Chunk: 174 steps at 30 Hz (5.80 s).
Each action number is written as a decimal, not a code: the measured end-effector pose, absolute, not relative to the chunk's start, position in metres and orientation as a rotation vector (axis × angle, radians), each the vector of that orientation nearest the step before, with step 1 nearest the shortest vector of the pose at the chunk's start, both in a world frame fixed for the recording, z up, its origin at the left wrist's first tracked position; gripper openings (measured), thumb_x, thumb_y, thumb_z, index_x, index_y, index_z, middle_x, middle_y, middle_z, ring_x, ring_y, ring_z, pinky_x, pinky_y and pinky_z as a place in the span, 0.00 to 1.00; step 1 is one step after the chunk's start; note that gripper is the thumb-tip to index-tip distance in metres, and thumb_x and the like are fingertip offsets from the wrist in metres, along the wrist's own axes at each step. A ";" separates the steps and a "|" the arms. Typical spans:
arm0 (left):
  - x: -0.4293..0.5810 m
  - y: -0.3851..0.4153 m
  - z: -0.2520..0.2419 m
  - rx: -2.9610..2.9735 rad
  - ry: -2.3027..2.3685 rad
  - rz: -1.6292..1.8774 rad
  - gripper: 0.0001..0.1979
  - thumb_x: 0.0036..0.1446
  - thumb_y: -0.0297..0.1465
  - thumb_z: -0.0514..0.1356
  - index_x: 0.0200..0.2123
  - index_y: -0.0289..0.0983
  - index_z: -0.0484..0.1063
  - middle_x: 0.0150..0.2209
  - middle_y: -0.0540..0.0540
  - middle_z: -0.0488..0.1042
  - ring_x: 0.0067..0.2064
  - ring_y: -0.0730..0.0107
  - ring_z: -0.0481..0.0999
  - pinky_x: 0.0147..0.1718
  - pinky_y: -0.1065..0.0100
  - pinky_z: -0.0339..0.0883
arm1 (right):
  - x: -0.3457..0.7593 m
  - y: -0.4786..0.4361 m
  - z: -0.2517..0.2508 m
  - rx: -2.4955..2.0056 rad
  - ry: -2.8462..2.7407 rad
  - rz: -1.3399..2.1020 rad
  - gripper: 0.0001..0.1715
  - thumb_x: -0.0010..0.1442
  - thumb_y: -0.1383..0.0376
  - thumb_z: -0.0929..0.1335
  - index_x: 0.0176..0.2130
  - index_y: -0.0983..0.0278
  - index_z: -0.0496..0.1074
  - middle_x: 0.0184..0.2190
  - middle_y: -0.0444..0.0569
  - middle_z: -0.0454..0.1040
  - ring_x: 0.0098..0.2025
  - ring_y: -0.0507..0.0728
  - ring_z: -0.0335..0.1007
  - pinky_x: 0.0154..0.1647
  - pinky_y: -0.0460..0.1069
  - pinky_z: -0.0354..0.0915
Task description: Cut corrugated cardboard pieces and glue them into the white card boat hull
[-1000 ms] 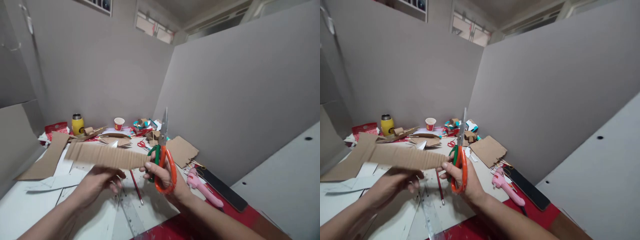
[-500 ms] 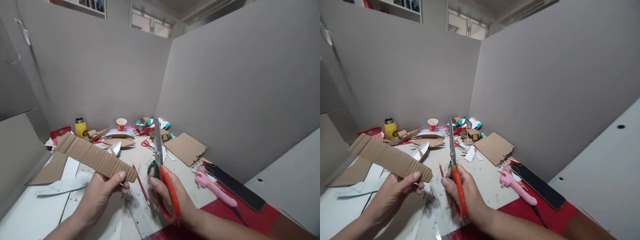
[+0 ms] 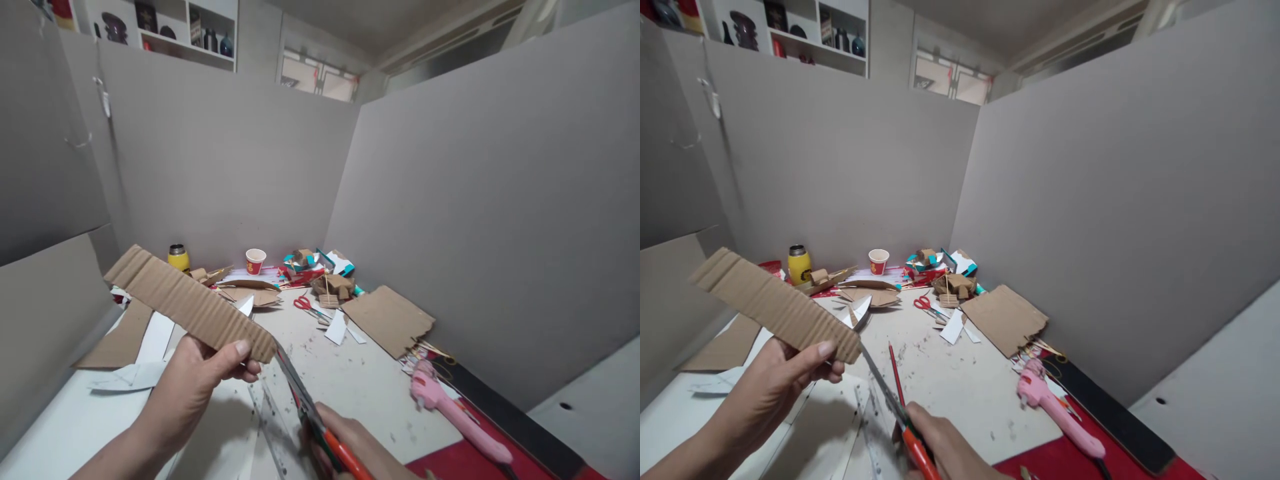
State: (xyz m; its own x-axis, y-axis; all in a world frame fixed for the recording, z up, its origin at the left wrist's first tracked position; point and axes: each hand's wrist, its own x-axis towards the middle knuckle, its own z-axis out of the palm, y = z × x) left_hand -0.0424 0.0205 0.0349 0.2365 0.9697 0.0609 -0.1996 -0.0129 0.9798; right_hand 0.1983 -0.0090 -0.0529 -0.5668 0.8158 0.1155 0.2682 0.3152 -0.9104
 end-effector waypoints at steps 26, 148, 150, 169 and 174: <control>-0.035 0.021 0.025 1.191 0.880 1.107 0.11 0.53 0.37 0.64 0.35 0.35 0.75 0.30 0.46 0.78 0.31 0.68 0.77 0.32 0.68 0.72 | 0.189 -0.016 -0.030 -0.953 -2.141 1.100 0.29 0.56 0.39 0.60 0.33 0.62 0.61 0.20 0.38 0.51 0.22 0.49 0.45 0.20 0.45 0.48; -0.009 0.010 0.002 0.928 0.984 1.063 0.14 0.47 0.35 0.68 0.38 0.35 0.78 0.41 0.41 0.80 0.44 0.56 0.77 0.43 0.60 0.73 | 0.179 0.014 -0.002 -0.979 -1.371 1.484 0.23 0.50 0.49 0.72 0.33 0.67 0.70 0.21 0.42 0.71 0.21 0.48 0.67 0.23 0.44 0.64; -0.011 0.013 0.004 0.919 1.040 1.118 0.14 0.46 0.37 0.68 0.35 0.34 0.77 0.38 0.42 0.80 0.40 0.58 0.78 0.41 0.59 0.74 | 0.181 0.019 0.001 -0.995 -1.376 1.493 0.22 0.51 0.50 0.71 0.29 0.67 0.68 0.20 0.41 0.70 0.20 0.48 0.66 0.21 0.44 0.63; -0.009 0.012 -0.023 1.640 1.505 1.296 0.32 0.53 0.43 0.61 0.59 0.39 0.62 0.34 0.46 0.78 0.27 0.65 0.76 0.33 0.65 0.71 | 0.194 0.049 -0.011 -1.329 -1.845 0.533 0.05 0.53 0.73 0.64 0.27 0.66 0.69 0.22 0.41 0.66 0.24 0.49 0.59 0.27 0.44 0.54; -0.004 0.012 -0.025 1.492 1.423 1.252 0.27 0.54 0.43 0.60 0.55 0.39 0.64 0.25 0.50 0.74 0.24 0.64 0.74 0.27 0.65 0.71 | 0.190 0.052 -0.022 -1.349 -1.807 0.507 0.05 0.53 0.73 0.64 0.29 0.66 0.70 0.22 0.42 0.68 0.24 0.50 0.61 0.26 0.44 0.55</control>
State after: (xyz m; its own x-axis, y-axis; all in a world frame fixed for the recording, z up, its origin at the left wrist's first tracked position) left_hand -0.0040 0.0123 -0.0249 -0.0772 0.9829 0.1673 0.2910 -0.1383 0.9467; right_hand 0.1904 0.0519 -0.0217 -0.1046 0.9260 0.3628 0.6021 0.3493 -0.7180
